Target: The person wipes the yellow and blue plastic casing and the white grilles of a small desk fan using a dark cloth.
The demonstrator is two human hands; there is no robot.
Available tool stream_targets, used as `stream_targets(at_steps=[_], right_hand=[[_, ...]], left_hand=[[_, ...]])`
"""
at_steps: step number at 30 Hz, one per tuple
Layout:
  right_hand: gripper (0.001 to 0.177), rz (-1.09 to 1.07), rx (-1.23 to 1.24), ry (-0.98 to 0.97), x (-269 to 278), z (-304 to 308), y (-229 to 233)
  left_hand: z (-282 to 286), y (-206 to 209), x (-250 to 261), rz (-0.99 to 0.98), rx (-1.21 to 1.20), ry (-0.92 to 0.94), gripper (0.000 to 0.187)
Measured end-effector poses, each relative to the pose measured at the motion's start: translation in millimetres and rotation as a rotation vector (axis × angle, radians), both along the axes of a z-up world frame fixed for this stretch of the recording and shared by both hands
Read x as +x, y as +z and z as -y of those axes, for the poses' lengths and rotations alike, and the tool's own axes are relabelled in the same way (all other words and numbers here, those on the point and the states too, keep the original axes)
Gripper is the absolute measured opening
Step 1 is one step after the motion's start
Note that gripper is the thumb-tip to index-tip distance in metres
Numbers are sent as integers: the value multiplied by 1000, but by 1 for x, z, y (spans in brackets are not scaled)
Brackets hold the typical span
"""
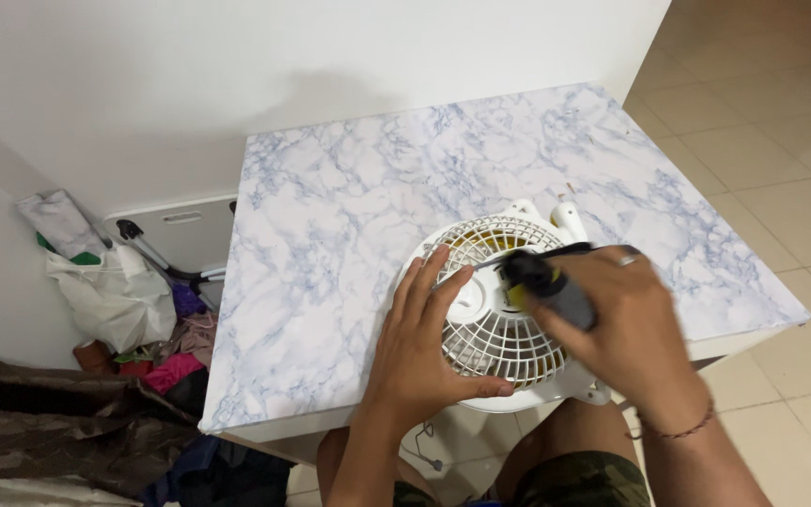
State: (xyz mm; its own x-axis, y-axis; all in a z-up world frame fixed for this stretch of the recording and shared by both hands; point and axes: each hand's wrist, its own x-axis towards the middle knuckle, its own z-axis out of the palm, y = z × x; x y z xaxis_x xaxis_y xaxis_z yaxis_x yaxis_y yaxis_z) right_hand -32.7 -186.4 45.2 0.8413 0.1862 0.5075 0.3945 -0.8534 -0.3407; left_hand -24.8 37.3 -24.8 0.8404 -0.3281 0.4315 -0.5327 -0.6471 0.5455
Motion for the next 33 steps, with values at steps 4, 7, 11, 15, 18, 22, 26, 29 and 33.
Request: stream_targets(at_steps=[4, 7, 11, 15, 18, 22, 26, 29, 33], right_hand=[[35, 292, 53, -67, -10, 5, 4], [38, 297, 167, -39, -17, -2, 0], [55, 300, 62, 45, -5, -22, -13], [55, 245, -18, 71, -1, -29, -18], [52, 227, -30, 69, 4, -18, -20], [49, 168, -24, -15, 20, -6, -17], [49, 121, -38, -124, 15, -15, -14], [56, 140, -25, 25, -3, -35, -15], [62, 228, -18, 204, -8, -45, -17]], left_hand=[[9, 2, -5, -22, -118, 74, 132], [11, 5, -5, 10, -197, 137, 129], [25, 6, -13, 57, -206, 232, 122], [20, 7, -14, 100, -170, 232, 112], [2, 0, -11, 59, -60, 232, 61], [2, -14, -5, 178, -219, 178, 33], [26, -17, -22, 239, -424, 172, 29], [31, -9, -31, 239, -424, 207, 29], [23, -7, -33, 191, -372, 260, 25]])
